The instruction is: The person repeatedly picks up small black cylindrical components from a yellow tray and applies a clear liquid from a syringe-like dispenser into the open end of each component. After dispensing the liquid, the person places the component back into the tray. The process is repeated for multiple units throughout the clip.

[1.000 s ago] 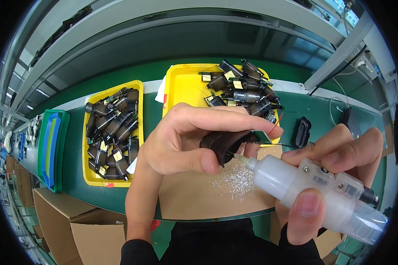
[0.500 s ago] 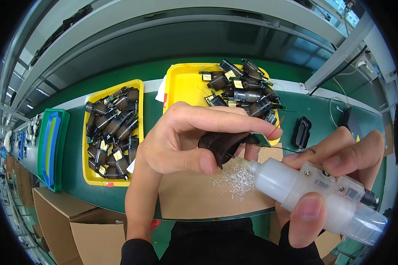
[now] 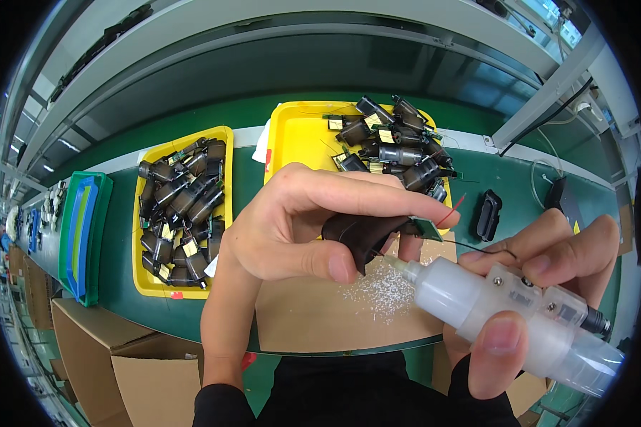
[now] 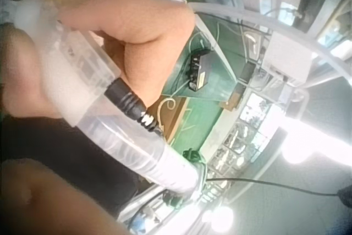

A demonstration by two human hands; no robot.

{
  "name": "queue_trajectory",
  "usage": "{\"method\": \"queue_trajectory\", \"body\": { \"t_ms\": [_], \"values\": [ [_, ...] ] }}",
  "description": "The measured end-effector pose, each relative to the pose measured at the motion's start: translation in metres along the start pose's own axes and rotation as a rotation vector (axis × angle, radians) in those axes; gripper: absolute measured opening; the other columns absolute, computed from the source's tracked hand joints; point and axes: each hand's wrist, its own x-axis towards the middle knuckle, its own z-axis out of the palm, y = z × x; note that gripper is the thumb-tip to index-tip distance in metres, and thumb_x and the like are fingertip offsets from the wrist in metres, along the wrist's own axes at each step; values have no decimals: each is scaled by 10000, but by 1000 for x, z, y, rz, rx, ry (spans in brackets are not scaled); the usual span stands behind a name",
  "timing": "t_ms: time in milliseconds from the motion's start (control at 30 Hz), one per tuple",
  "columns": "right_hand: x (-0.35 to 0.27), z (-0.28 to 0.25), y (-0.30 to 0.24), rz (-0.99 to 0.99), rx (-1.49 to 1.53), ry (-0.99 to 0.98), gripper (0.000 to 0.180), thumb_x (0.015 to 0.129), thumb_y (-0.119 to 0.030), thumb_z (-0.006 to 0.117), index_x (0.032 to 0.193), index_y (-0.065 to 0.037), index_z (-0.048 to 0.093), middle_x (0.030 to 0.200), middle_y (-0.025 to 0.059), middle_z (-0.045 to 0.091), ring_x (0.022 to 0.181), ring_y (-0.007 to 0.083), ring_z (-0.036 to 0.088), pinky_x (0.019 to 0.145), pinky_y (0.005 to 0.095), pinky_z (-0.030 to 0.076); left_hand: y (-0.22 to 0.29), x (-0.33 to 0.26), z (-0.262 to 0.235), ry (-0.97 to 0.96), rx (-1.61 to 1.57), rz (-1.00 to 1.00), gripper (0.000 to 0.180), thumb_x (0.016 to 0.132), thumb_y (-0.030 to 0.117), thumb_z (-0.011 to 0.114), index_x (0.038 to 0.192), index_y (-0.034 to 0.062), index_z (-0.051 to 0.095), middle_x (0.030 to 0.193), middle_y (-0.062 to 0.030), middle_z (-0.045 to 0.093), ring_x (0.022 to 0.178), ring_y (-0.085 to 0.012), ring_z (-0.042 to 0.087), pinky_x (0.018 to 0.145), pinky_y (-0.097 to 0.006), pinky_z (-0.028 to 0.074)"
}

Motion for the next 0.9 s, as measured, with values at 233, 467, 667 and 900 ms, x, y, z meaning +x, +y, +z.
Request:
{"method": "queue_trajectory", "body": {
  "t_ms": [233,467,667,900],
  "values": [
    [-1,0,-1,24,-29,-13,530,652,-345,720,837,-24,341,623,71,445,501,105,456,470,175,414,1,1,-1,-10,31,5,765,674,501,723,992,-181,585,735,-193,594,670,-218,563,568,-297,444],
    [-1,7,-2,16,-16,30,536,656,-365,709,835,-24,336,574,78,446,492,97,408,466,169,379,5,1,0,-13,43,-24,805,635,536,724,992,-173,590,734,-185,592,670,-211,563,539,-278,455],
    [-1,4,1,-34,-20,7,520,660,-348,698,835,-21,333,559,81,449,492,94,405,465,166,375,5,0,-2,-22,55,-20,791,623,528,735,994,-157,599,746,-178,594,688,-213,566,556,-277,476],
    [1,0,5,-67,54,-35,507,655,-325,689,836,-16,330,570,73,440,452,95,391,458,164,370,5,0,-2,-32,57,-19,796,605,523,744,998,-154,599,751,-180,593,702,-218,573,571,-277,491]
  ]
}}
